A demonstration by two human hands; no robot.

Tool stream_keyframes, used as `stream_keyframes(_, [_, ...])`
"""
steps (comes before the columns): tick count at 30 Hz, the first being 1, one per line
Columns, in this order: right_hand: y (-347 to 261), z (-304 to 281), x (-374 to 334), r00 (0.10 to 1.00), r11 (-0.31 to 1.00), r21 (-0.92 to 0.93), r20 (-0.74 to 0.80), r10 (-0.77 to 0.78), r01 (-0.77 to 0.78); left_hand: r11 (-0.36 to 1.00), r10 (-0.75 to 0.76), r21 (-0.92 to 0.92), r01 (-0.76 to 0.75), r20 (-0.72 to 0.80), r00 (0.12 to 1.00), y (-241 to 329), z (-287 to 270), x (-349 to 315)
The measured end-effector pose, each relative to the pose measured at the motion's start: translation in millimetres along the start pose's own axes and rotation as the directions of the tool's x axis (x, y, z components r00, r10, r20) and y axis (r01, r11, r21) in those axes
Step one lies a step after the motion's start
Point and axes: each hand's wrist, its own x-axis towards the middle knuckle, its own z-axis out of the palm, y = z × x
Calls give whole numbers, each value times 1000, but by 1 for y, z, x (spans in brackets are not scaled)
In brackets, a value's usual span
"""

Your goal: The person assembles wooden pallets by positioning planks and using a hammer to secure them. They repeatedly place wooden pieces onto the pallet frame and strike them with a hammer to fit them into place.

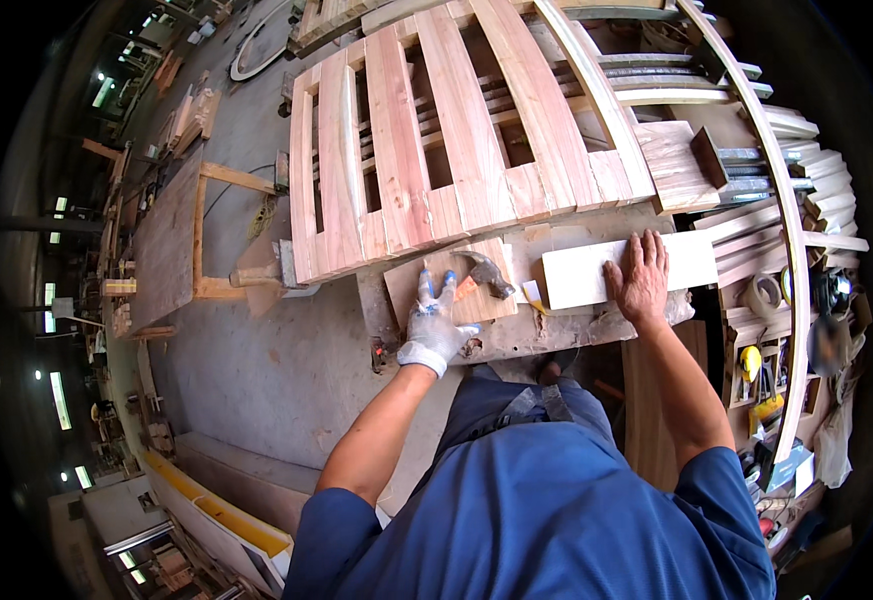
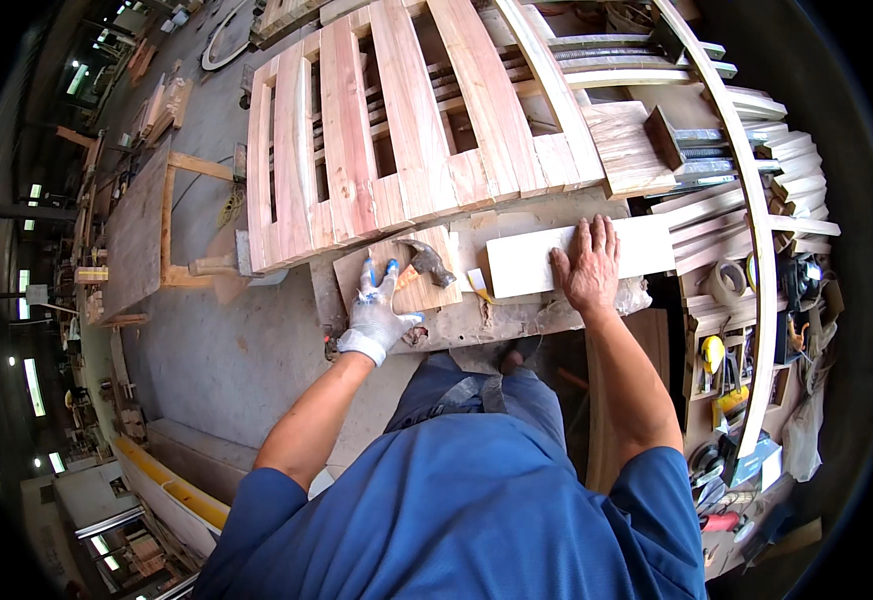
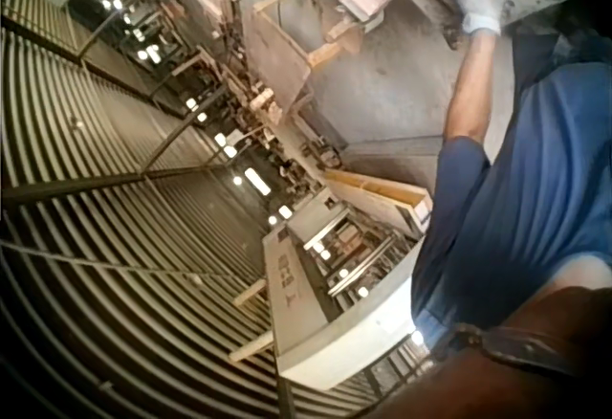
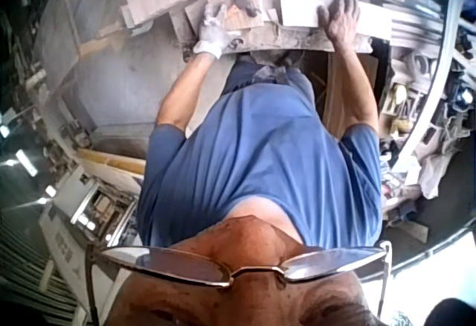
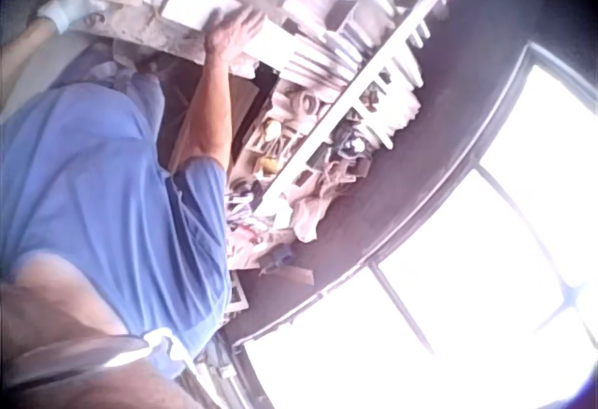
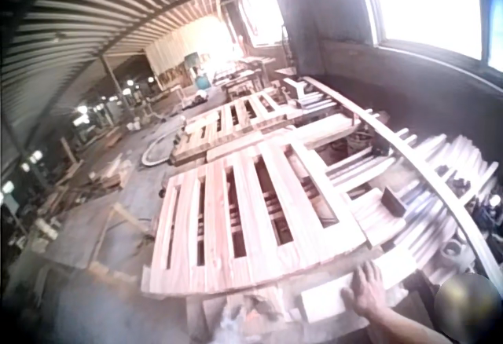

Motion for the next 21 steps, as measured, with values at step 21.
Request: stream_keyframes(21, [-3, -10, 2, 996, 995, 59, 49, 77, -80, 985, 139, 110, -136, -22, 990, 14, 6, 18])
